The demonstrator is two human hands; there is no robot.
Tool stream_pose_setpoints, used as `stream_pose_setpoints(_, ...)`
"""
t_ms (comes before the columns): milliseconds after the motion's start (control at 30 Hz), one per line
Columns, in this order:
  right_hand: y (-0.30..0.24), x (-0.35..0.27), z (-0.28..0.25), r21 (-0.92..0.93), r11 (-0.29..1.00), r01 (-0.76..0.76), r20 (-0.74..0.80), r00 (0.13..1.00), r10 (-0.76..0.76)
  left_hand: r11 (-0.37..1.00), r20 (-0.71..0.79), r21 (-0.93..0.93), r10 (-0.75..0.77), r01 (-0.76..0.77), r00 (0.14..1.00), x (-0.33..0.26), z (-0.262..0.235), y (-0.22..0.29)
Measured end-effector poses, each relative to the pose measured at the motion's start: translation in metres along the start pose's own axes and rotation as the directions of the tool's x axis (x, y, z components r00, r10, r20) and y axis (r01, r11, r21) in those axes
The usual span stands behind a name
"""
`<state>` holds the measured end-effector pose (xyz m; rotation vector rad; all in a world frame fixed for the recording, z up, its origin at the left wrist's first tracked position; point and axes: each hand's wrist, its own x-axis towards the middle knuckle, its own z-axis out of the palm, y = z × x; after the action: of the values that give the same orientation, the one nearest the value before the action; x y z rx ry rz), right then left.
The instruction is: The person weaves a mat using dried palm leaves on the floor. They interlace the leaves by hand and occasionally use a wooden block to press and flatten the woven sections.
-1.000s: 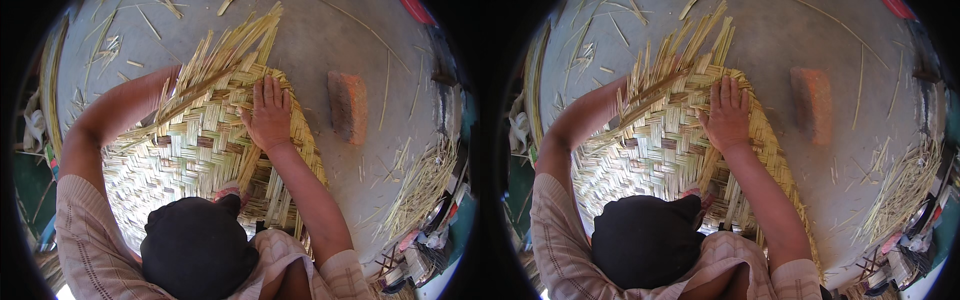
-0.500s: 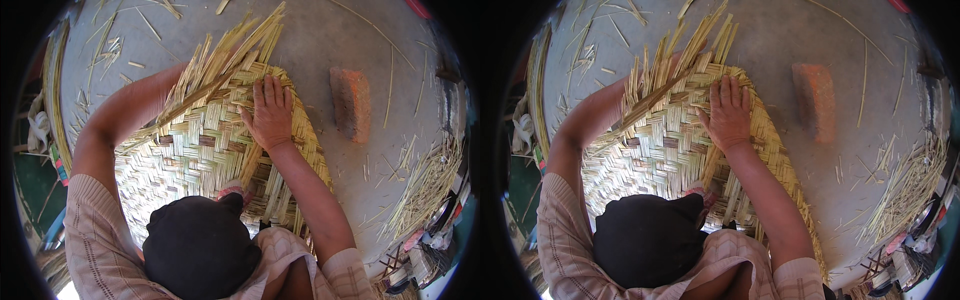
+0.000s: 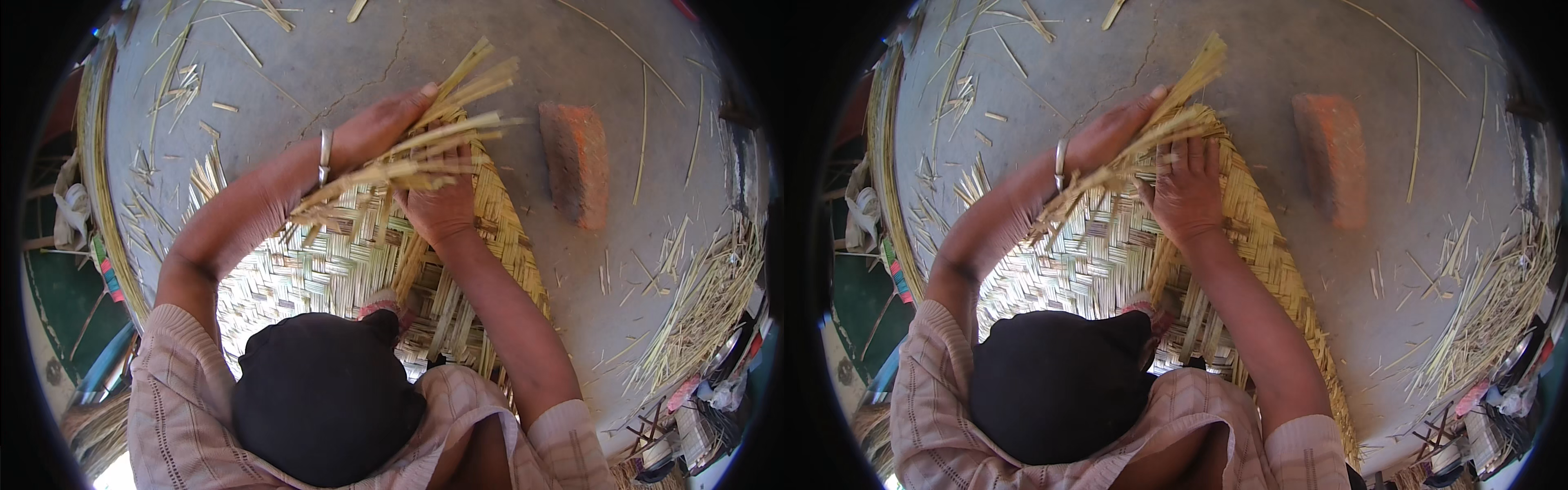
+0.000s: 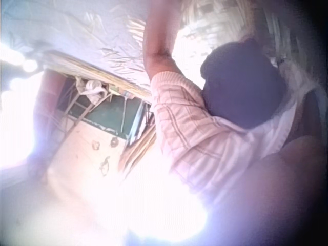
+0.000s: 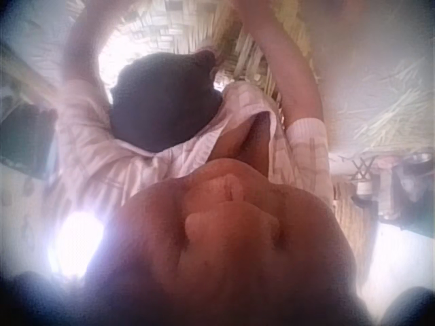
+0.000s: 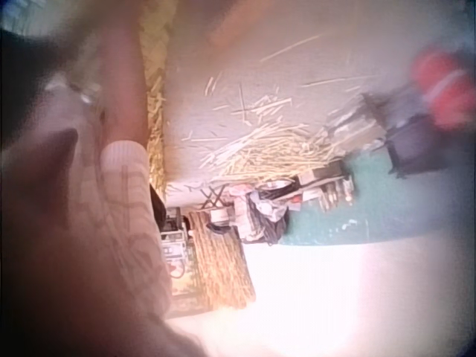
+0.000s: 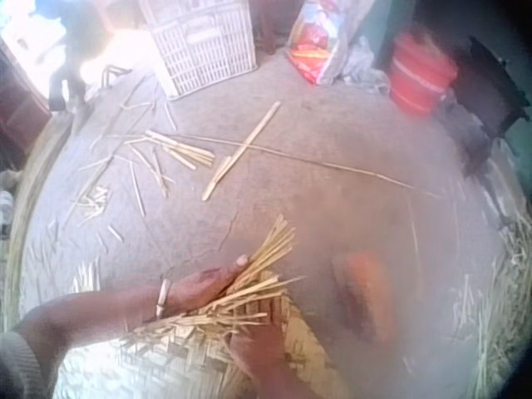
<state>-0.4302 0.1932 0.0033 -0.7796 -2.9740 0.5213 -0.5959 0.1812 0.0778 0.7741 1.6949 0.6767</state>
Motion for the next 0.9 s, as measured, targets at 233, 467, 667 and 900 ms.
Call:
stream_pose_setpoints(233,-0.002,-0.018,0.018,0.137,0.988,0.078,-0.109,0.992,-0.064,0.860,-0.059,0.400,0.370,-0.317,0.927,-0.005,0.053,-0.001)
stream_pose_setpoints(467,-0.029,-0.060,0.011,0.432,0.900,0.063,0.293,0.934,-0.206,0.636,-0.062,0.733,0.418,-0.243,0.906,-0.015,0.089,-0.007)
stream_pose_setpoints(667,-0.077,-0.122,-0.009,0.718,0.695,0.044,0.379,0.812,-0.443,0.571,-0.094,0.801,0.416,-0.180,0.905,-0.010,0.105,-0.019)
stream_pose_setpoints(900,-0.017,-0.105,-0.123,0.623,0.751,0.219,0.514,0.609,-0.604,0.497,-0.138,0.858,0.471,-0.132,0.871,-0.002,0.127,-0.037)
